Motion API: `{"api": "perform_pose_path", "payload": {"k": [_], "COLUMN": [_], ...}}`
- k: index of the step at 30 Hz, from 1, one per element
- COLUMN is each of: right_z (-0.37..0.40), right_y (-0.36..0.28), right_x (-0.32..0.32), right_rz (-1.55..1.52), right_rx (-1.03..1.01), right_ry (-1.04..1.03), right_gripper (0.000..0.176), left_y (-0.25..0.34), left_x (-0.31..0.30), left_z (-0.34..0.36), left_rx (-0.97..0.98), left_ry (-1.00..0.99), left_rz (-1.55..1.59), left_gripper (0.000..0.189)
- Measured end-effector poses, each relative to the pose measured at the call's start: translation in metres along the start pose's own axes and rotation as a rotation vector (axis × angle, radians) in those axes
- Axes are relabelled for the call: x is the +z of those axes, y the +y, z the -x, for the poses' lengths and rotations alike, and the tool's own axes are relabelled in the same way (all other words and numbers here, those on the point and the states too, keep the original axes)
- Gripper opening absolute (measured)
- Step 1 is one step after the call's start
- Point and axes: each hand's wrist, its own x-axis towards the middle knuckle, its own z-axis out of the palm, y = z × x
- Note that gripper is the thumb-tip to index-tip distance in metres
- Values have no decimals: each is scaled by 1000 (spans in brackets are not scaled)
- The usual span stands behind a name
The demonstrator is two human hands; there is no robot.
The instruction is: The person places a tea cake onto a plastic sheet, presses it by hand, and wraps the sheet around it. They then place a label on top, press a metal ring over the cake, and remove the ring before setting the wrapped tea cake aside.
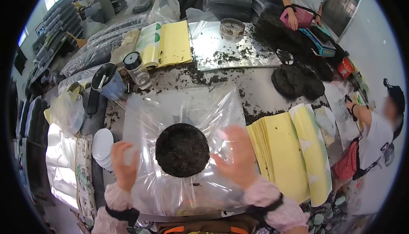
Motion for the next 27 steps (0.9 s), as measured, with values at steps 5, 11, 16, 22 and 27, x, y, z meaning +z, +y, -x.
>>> {"api": "perform_pose_path", "payload": {"k": [5,11,16,22,27], "right_z": [31,12,95,52,5], "right_y": [24,68,98,35,-27], "right_x": [-58,-50,54,84,71], "right_rz": [-280,-971,-581,-725,-633], "right_rx": [752,926,649,222,448], "right_ry": [-801,21,-629,-283,-204], "right_gripper": [53,52,104,136,77], "left_y": [-48,-117,-11,28,20], "left_x": [-29,9,46,89,86], "left_z": [21,20,23,7,12], "left_rx": [-164,-273,284,148,13], "left_ry": [-403,-92,-290,-328,-279], "left_rz": [234,419,461,138,469], "left_gripper": [10,17,64,39,67]}}
